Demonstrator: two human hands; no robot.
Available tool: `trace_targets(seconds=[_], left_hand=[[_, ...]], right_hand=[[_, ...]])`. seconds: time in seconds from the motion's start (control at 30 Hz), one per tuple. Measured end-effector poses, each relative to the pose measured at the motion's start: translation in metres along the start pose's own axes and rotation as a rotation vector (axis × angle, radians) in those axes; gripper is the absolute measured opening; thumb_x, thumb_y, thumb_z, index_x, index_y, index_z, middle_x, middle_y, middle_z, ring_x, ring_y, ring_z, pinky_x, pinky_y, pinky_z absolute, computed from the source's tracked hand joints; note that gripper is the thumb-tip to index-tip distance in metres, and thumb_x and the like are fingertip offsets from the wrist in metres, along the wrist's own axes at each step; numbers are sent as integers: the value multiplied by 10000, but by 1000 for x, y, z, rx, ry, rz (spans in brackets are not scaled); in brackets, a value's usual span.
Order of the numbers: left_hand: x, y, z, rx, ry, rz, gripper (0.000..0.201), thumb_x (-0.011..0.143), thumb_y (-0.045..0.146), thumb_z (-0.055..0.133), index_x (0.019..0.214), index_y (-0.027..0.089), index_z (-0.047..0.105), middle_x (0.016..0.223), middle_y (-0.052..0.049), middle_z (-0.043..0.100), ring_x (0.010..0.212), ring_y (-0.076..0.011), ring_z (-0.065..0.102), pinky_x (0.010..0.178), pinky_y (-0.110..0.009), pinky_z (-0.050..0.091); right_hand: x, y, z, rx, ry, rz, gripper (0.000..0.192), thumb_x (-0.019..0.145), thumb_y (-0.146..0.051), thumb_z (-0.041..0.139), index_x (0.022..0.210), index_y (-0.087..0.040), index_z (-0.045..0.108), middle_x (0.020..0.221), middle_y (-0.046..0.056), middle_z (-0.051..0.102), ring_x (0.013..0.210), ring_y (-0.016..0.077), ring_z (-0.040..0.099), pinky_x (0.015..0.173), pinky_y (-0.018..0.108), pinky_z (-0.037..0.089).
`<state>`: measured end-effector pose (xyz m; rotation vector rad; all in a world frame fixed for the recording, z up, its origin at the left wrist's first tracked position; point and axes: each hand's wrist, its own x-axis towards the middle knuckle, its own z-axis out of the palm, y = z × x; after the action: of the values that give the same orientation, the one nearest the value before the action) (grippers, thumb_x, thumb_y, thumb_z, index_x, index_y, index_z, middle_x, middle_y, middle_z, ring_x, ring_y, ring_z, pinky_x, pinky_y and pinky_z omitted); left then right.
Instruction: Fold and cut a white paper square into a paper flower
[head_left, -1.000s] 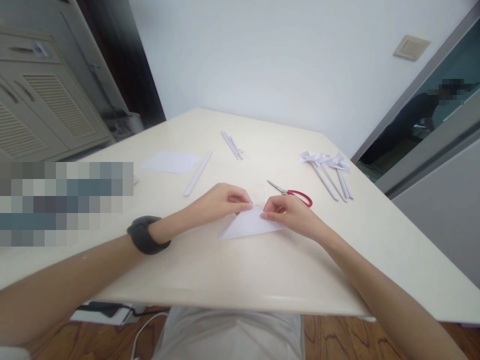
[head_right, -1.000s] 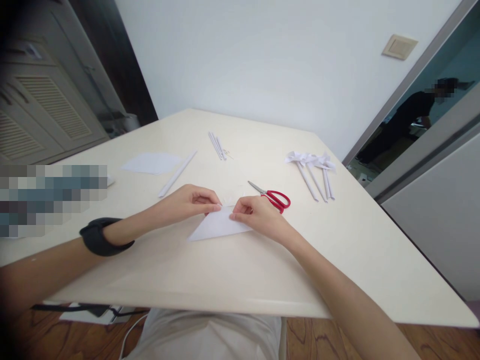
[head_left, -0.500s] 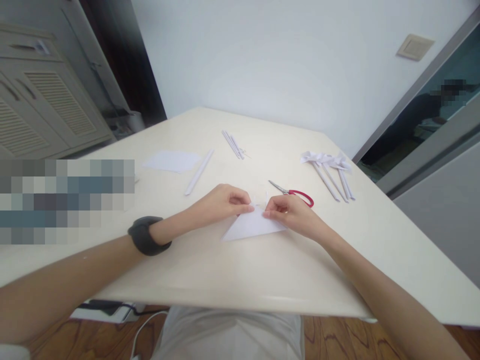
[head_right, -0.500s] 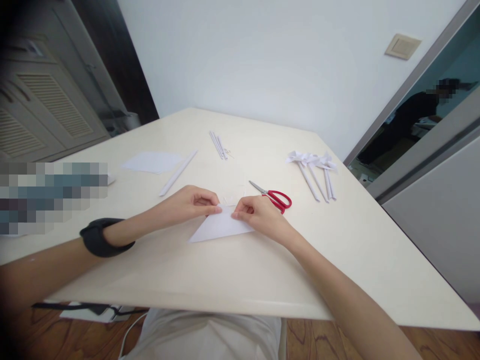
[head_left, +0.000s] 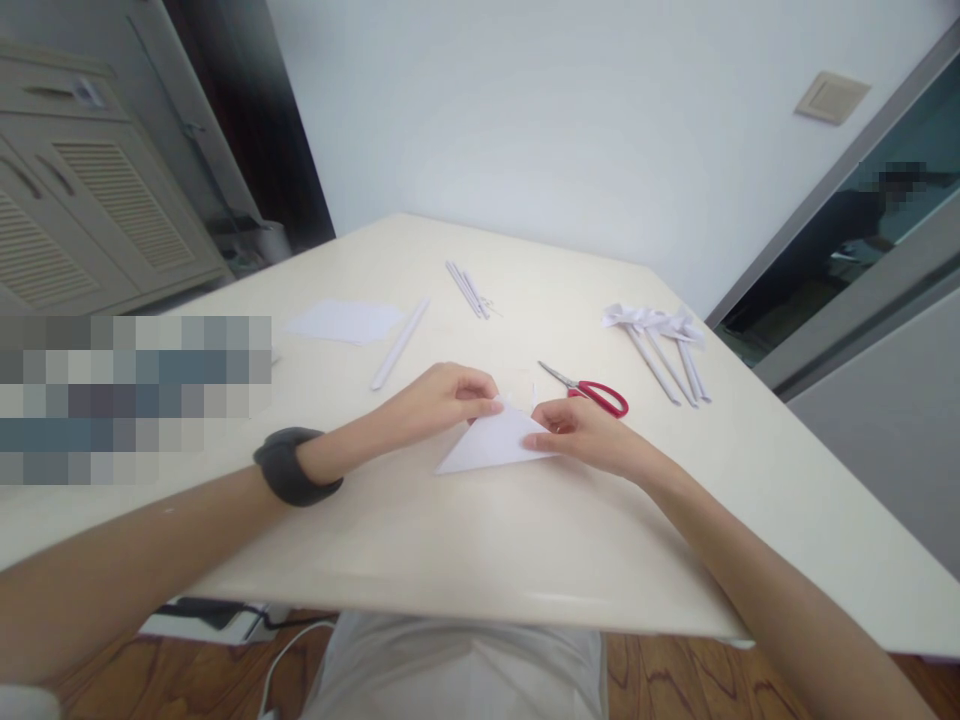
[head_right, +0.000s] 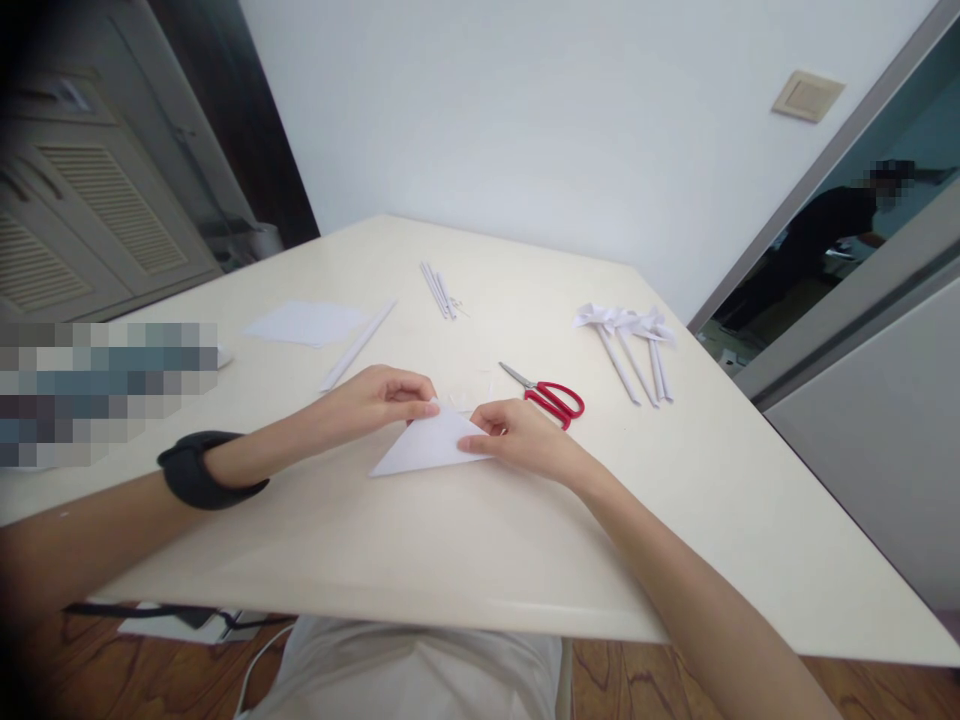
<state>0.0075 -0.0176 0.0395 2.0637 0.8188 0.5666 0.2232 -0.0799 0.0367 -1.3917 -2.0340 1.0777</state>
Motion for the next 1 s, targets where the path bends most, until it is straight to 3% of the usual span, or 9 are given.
trace_targets(seconds=[0.13,0.3,0.4,0.53,0.7,0.87,1.0], left_hand=[[-2,3,0,99,57,16,230,771,371,527,671,171,581,618,19,567,594,-121,500,536,-209,355],[-5,8,0,197,152,68,219,798,331,490,664,169,550,599,28,517,568,-109,442,513,-213,309],[-3,7,-3,104,189,57,226,807,349,490,675,168,523,630,21,518,601,-117,474,546,-219,343],[1,3,-5,-134,195,24,234,788,379,524,693,165,505,661,16,511,646,-129,516,600,-233,408],[1,4,-3,-338,190,-28,228,774,359,566,684,160,500,667,28,523,652,-109,532,619,-224,433],[1,7,-4,-392,10,-97,219,775,335,582,675,146,536,692,-12,606,663,-123,581,658,-255,473],[0,2,-2,-356,-129,-54,203,767,337,606,692,152,569,685,-26,646,667,-141,618,667,-270,489]], right_hand=[[2,2,1,65,25,29,260,748,-377,589,605,-182,492,566,-36,457,530,102,442,487,230,281],[4,0,1,97,45,73,211,747,-366,590,658,-178,556,595,-14,538,579,125,505,539,245,343],[1,-6,-4,193,103,87,191,745,-354,604,687,-173,585,657,9,601,647,135,544,620,260,399],[-1,-10,-6,491,143,50,209,742,-353,634,804,-154,617,738,33,621,714,132,563,748,284,439],[4,-6,4,740,131,57,260,706,-320,690,894,-152,626,739,21,610,678,112,544,755,278,444],[5,-2,3,668,255,19,191,754,-338,646,745,-155,592,676,-4,568,642,93,500,684,242,408],[6,-1,-3,576,327,-9,216,775,-349,617,676,-177,534,593,-38,503,572,82,440,600,224,363]])
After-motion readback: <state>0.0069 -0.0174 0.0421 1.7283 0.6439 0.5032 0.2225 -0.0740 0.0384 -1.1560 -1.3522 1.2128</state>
